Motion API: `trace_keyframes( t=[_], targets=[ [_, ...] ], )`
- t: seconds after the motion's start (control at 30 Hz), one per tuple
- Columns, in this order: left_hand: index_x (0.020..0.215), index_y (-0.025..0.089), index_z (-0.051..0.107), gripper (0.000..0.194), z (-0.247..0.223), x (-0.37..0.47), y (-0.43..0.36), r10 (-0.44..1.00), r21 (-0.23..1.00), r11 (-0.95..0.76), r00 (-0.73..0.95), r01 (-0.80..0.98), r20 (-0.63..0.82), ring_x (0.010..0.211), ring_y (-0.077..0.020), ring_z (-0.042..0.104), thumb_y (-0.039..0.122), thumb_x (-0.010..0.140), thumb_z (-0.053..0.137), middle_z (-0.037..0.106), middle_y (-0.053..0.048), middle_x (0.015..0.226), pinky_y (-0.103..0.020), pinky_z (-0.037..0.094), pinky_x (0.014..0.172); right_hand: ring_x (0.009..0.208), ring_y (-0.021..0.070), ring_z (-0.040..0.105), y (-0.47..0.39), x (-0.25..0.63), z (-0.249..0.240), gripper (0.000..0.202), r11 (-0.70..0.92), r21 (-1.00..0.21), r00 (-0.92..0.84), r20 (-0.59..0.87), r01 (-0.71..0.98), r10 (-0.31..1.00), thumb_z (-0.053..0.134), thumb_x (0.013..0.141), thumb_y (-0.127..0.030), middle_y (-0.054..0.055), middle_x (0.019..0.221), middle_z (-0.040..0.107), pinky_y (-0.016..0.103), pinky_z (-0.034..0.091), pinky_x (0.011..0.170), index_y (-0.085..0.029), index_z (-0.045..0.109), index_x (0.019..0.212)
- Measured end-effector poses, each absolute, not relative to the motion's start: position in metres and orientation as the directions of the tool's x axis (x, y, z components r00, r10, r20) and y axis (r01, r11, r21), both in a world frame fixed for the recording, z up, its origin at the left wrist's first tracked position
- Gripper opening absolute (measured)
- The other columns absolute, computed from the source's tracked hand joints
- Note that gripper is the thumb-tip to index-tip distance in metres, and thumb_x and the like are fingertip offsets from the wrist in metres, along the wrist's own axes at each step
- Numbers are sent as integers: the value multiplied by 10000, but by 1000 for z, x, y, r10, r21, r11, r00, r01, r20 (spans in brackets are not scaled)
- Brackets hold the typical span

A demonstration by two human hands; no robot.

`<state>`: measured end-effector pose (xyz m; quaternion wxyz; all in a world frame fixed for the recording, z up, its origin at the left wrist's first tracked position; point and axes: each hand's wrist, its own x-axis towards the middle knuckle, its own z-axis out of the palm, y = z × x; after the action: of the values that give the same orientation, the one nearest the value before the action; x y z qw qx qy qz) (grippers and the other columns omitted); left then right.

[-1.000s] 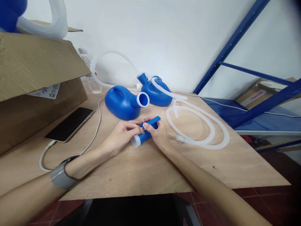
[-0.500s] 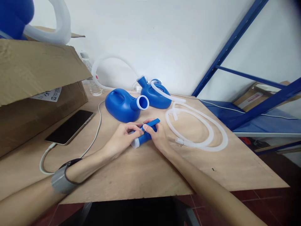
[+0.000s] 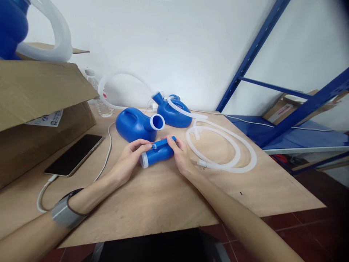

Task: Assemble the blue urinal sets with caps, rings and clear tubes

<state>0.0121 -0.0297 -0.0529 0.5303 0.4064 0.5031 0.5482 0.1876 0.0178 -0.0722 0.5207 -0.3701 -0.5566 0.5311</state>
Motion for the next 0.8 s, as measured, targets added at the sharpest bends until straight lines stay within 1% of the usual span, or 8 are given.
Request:
trace_keyframes(
  t=[0.17,0.27,0.37,0.43,0.5,0.63,0.73,0.8],
  targets=[
    [1050,238,711,400,-54,10,-32,999,992,-2,-47,-126,-4,984,-198,649,532,795,805,718,-19,1080,-313,506,867,1041,234,685,18,187,-73,370,212,-960,-133,238,-183,962,675,877,-599,51,1069,755,360,527,963,-234,700,934],
    [1208,261,655,591,-52,11,-35,998,998,-59,-17,28,60,1066,-236,646,471,705,883,698,-29,1167,-365,521,942,1041,244,697,21,187,-76,419,188,-960,-119,215,-207,969,706,836,-631,65,1057,762,370,534,959,-228,686,948],
    [1127,246,646,552,-51,11,-35,997,998,-38,-66,46,41,1002,-241,656,434,676,904,679,-17,1067,-382,576,875,1121,259,694,25,189,-76,461,140,-952,-82,168,-273,982,698,819,-667,78,1112,763,377,526,990,-230,676,967],
    [1055,233,638,489,-50,10,-33,992,998,-26,-129,-66,17,955,-232,654,440,693,892,650,-13,1026,-353,606,773,1162,265,692,27,191,-73,467,65,-920,-70,100,-386,993,635,848,-683,84,1142,761,387,523,1001,-234,670,976],
    [1027,224,633,481,-50,8,-31,984,986,-43,-178,-162,14,931,-220,647,431,684,900,634,-17,1036,-314,607,698,1165,260,696,29,193,-71,410,-4,-882,-84,40,-471,996,637,854,-629,81,1135,764,390,528,992,-238,666,973],
    [1005,222,636,466,-51,6,-31,981,983,-83,-187,-166,51,899,-201,636,419,681,908,636,-10,1015,-284,590,677,1131,240,693,30,192,-76,317,-32,-909,-87,4,-415,996,773,752,-432,70,1123,763,361,541,938,-235,688,986],
    [1018,232,630,482,-54,6,-31,979,992,-80,-193,-102,59,884,-194,635,442,683,905,639,7,970,-288,566,717,1118,227,692,29,190,-82,372,-45,-933,-98,-10,-358,995,797,745,-463,81,1180,750,344,551,901,-230,694,1015],
    [1010,230,635,492,-55,6,-31,975,997,-75,-212,-33,66,883,-196,637,473,677,902,646,9,947,-292,545,744,1091,222,706,29,190,-83,418,-35,-933,-84,-6,-358,996,807,750,-501,82,1146,759,342,561,888,-227,679,1038]
  ],
)
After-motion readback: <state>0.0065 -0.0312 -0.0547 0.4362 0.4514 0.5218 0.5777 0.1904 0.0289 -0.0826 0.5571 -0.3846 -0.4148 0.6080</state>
